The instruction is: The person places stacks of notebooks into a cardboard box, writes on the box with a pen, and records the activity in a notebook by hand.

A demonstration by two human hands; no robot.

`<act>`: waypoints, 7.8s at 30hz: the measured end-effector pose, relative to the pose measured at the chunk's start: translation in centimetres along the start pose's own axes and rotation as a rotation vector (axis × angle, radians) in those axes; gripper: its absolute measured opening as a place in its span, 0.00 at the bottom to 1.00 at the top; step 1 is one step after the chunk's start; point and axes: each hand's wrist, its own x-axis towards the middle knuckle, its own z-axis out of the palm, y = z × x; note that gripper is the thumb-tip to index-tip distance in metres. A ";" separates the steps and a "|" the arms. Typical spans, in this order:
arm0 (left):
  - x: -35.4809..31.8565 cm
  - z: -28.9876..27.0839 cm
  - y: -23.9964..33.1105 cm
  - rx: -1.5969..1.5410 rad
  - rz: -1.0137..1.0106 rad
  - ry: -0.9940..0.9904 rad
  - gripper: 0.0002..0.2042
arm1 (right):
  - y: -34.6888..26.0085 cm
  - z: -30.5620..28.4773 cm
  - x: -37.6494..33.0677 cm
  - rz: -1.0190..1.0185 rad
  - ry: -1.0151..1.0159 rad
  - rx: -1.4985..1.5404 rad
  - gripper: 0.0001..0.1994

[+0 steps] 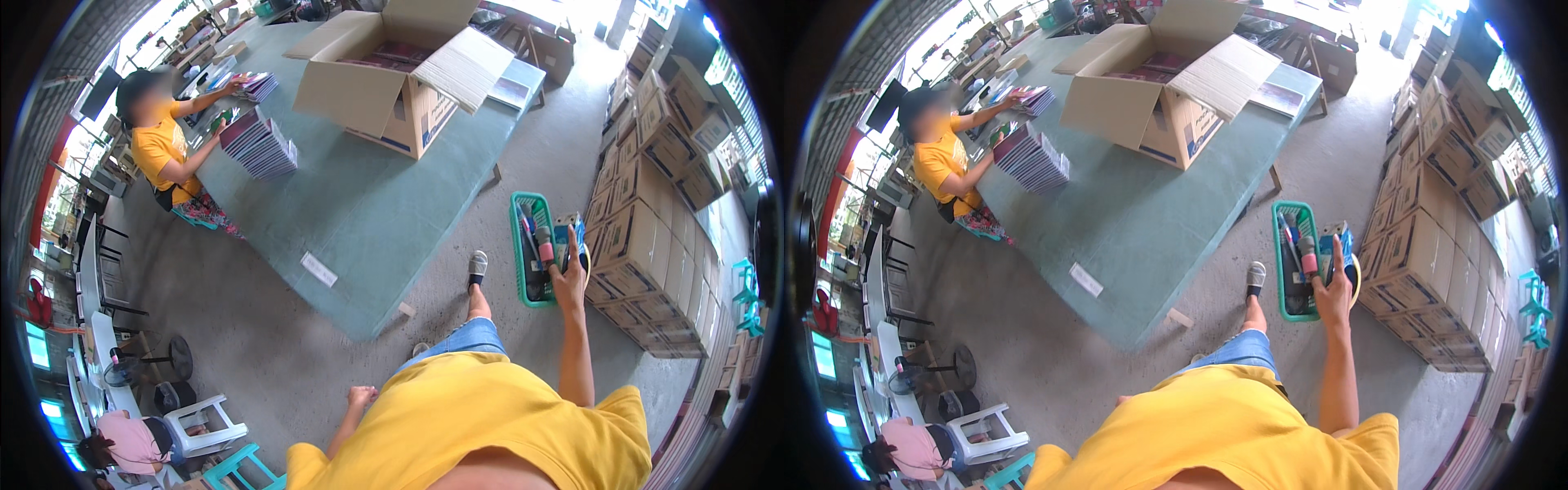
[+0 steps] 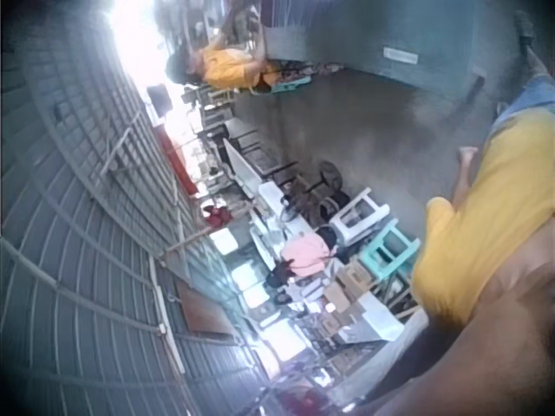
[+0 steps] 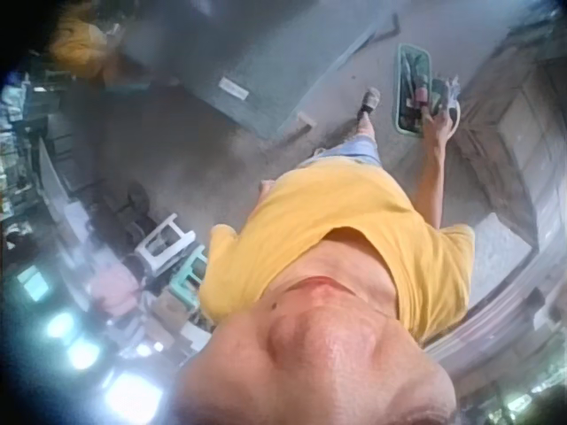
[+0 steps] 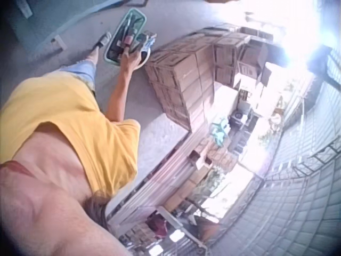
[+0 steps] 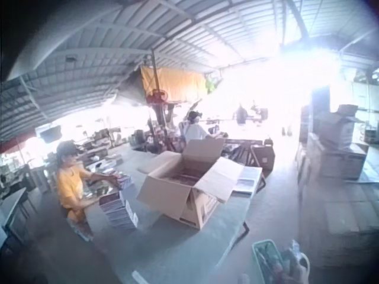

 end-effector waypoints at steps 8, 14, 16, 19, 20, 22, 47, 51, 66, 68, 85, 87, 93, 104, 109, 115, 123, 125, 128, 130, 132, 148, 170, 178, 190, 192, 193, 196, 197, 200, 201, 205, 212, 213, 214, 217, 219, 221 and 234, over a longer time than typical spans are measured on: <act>4.3 4.0 19.8 -0.074 -0.025 0.002 0.14 | 4.5 5.6 30.0 -0.095 -0.067 -0.064 0.46; 6.0 3.3 38.2 -0.333 -0.069 0.123 0.17 | 7.8 10.8 54.4 -0.124 -0.134 -0.179 0.47; 5.6 3.2 42.6 -0.398 -0.071 0.163 0.18 | 8.4 13.3 61.8 -0.150 -0.181 -0.241 0.47; 5.0 3.7 47.1 -0.459 -0.081 0.197 0.19 | 9.9 18.1 71.7 -0.203 -0.215 -0.280 0.48; 5.2 4.0 48.3 -0.468 -0.088 0.204 0.19 | 10.2 19.8 75.0 -0.208 -0.225 -0.313 0.48; 4.7 5.0 49.8 -0.481 -0.113 0.208 0.20 | 10.8 23.5 80.4 -0.271 -0.248 -0.332 0.47; -9.0 9.4 46.4 -0.644 -0.172 -0.227 0.36 | 18.9 30.6 66.2 -0.534 -0.234 -0.005 0.24; -10.6 -1.0 45.4 -0.213 -0.024 -0.339 0.38 | 17.4 24.1 47.7 -0.598 -0.624 0.224 0.20; 9.2 -35.5 47.8 -1.980 0.787 0.288 0.40 | -45.9 34.5 14.5 -1.000 -0.823 1.200 0.20; 11.2 -37.6 48.1 -1.887 0.780 0.445 0.42 | -54.2 39.3 15.1 -0.842 -0.583 1.046 0.16; 17.1 -44.4 55.0 -2.262 0.620 0.366 0.62 | -58.7 61.8 29.7 -0.475 -1.956 -0.380 0.44; 16.7 -44.6 53.7 -2.242 0.878 0.322 0.59 | -59.1 59.2 25.8 -0.554 -1.803 -0.306 0.43; 4.0 -42.6 53.7 -1.842 1.273 0.317 0.46 | -53.8 51.4 30.1 -0.256 -1.843 0.335 0.40; -14.5 -37.6 62.9 -1.528 1.510 0.435 0.50 | -46.1 29.9 35.0 -0.217 -1.775 1.175 0.41; -14.8 -33.3 67.5 -1.606 1.441 0.257 0.54 | -41.2 25.6 43.5 -0.463 -1.472 0.871 0.45; -14.3 -30.2 70.6 -1.356 1.314 0.743 0.59 | -32.6 25.0 54.1 -0.692 -0.861 0.166 0.50; -12.1 -28.8 72.3 -1.494 1.363 0.524 0.56 | -30.3 33.5 57.3 -0.996 -1.106 -0.212 0.52; -12.0 -28.4 72.4 -1.600 1.470 0.400 0.46 | -31.5 33.7 57.2 -0.829 -1.295 -0.205 0.48; -11.7 -27.8 72.7 -1.511 1.515 0.371 0.32 | -32.4 33.5 59.2 -0.753 -1.356 -0.155 0.43; -10.5 -27.8 72.7 -1.687 1.629 -0.124 0.35 | -31.3 34.1 59.9 -0.988 -1.063 0.051 0.42; -12.2 -28.0 74.5 -1.653 1.695 -0.671 0.37 | -31.8 32.3 59.5 -0.957 -1.104 0.233 0.36; -14.4 -24.8 84.5 -1.265 1.317 0.418 0.35 | -34.0 19.5 55.8 -1.189 -0.505 0.321 0.52; 5.6 -35.8 55.4 -2.193 0.235 0.669 0.34 | -49.6 40.8 40.1 -1.357 -0.983 0.141 0.40; 17.1 -39.3 59.4 -2.104 -0.006 0.499 0.43 | -52.9 66.7 34.7 -0.882 -1.360 -0.445 0.58; 17.6 -45.4 58.0 -1.821 0.677 0.812 0.40 | -50.8 70.6 32.4 -0.138 -1.870 0.187 0.43; 8.8 -47.2 57.8 -1.601 0.576 1.021 0.36 | -52.8 67.3 32.9 0.080 -1.954 0.642 0.39; 5.3 -48.1 55.9 -1.632 0.695 0.993 0.36 | -55.5 64.4 31.4 0.087 -2.061 0.832 0.38; -2.5 -48.3 54.4 -1.628 1.094 0.875 0.37 | -59.9 55.8 28.6 -0.199 -2.002 1.196 0.32; -4.9 -48.2 54.1 -1.572 1.228 0.909 0.38 | -61.3 54.1 26.6 -0.194 -2.087 1.176 0.31; -9.5 -46.7 55.2 -1.485 1.316 0.987 0.45 | -61.6 44.7 27.2 -0.644 -1.916 1.226 0.36; -11.8 -45.7 57.0 -1.496 1.304 0.987 0.49 | -60.7 42.2 29.2 -0.663 -2.056 1.170 0.39; -16.8 -40.2 62.0 -1.446 1.298 0.992 0.51 | -53.4 33.0 34.5 -0.788 -1.965 0.979 0.49; -19.9 -30.2 63.4 -1.502 1.502 0.437 0.29 | -43.1 19.6 46.5 -1.143 -1.065 -0.088 0.49; -20.4 -29.5 63.8 -1.461 1.539 0.408 0.29 | -41.4 19.6 48.1 -1.124 -1.083 -0.265 0.50; -20.4 -29.0 64.7 -1.499 1.534 0.424 0.28 | -39.7 19.7 49.8 -1.107 -1.094 -0.441 0.51; -20.5 -28.1 66.5 -1.624 1.492 0.376 0.27 | -35.6 20.4 49.2 -1.043 -1.040 -0.676 0.54; -20.8 -27.4 67.9 -1.631 1.499 0.392 0.27 | -30.0 23.3 45.7 -1.050 -0.940 -0.641 0.51; -20.5 -26.6 69.9 -1.651 1.510 0.353 0.27 | -28.0 24.7 45.3 -1.106 -1.163 -0.644 0.45; -18.4 -22.4 83.1 -0.802 1.296 0.951 0.38 | -29.4 19.7 56.4 -0.266 -1.257 0.775 0.29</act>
